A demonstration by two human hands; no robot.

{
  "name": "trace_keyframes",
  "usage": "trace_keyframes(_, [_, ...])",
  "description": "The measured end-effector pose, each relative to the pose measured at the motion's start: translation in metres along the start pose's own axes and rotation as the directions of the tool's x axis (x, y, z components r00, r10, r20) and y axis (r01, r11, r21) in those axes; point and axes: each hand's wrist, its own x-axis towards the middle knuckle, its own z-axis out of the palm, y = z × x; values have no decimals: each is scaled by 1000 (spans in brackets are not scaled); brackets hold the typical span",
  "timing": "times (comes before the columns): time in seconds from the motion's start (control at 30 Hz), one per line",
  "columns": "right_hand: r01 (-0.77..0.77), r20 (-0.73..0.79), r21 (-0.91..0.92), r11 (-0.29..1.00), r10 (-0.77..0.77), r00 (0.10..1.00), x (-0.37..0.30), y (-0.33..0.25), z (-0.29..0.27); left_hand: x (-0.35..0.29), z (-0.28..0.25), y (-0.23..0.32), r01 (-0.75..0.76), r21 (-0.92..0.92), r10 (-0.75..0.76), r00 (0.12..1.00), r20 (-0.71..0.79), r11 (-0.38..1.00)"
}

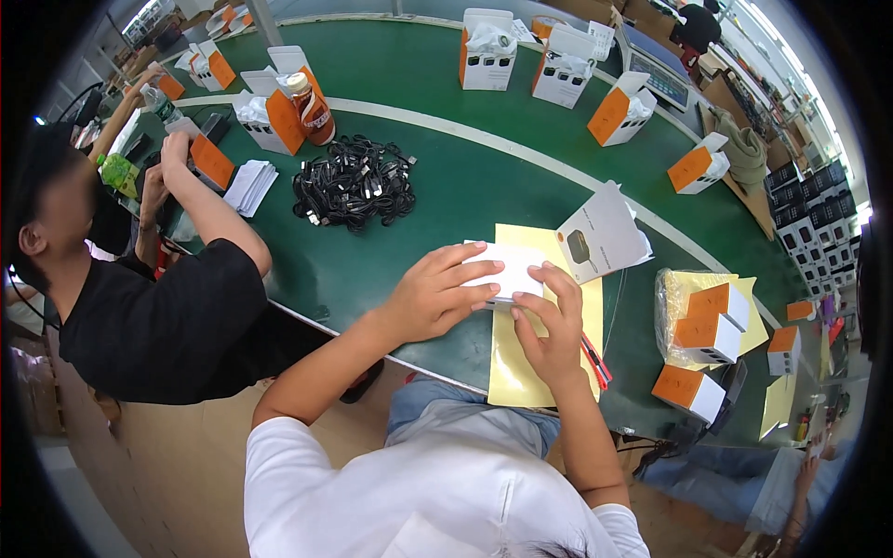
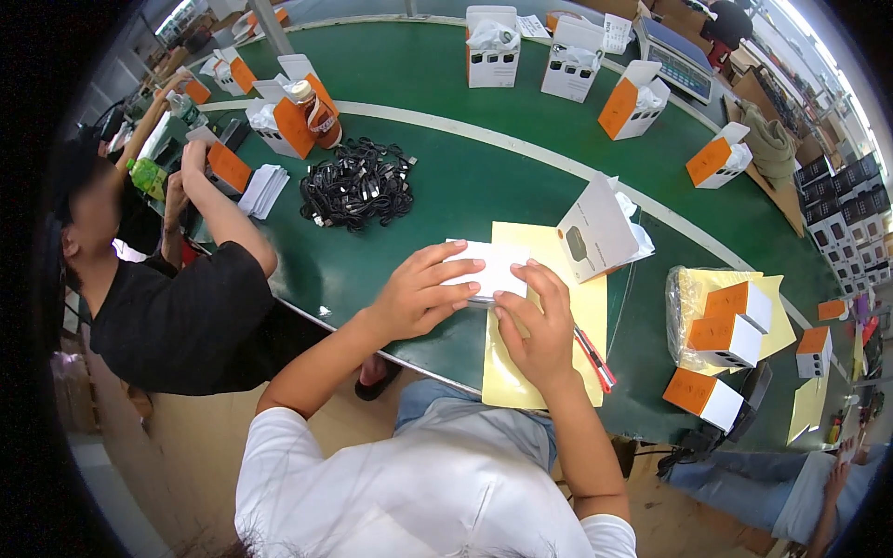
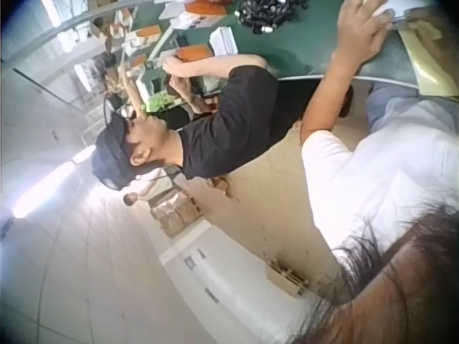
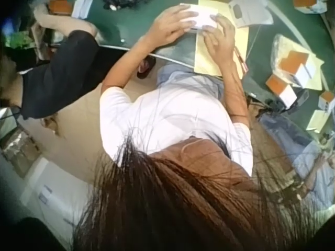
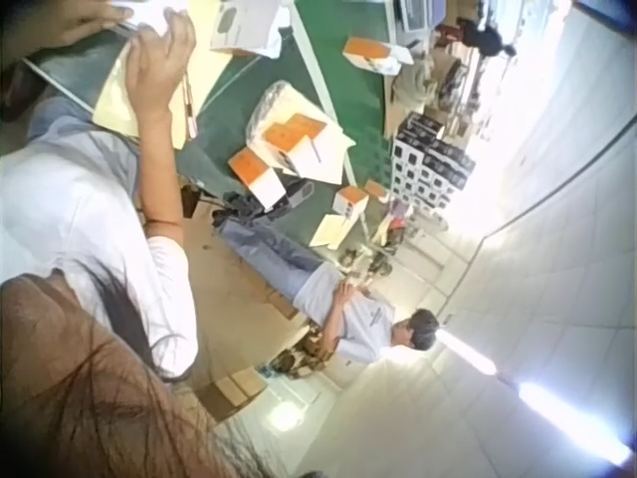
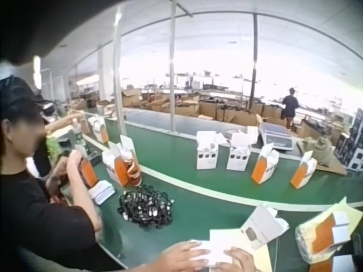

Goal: Packaging electronic components into boxes and applying serial number labels.

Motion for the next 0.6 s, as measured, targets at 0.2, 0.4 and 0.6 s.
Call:
trace_keyframes(0.2, [-146,-20,77,986,148,989,-2,-4,7,21,-7,7,34,7,-33,999,-34,999])
trace_keyframes(0.4, [-478,-529,24,878,416,740,-18,29,-23,21,-34,-25,269,99,-264,963,-54,958])
trace_keyframes(0.6, [-671,-148,445,593,787,599,20,70,-46,25,-45,-47,402,371,-340,914,-223,837])
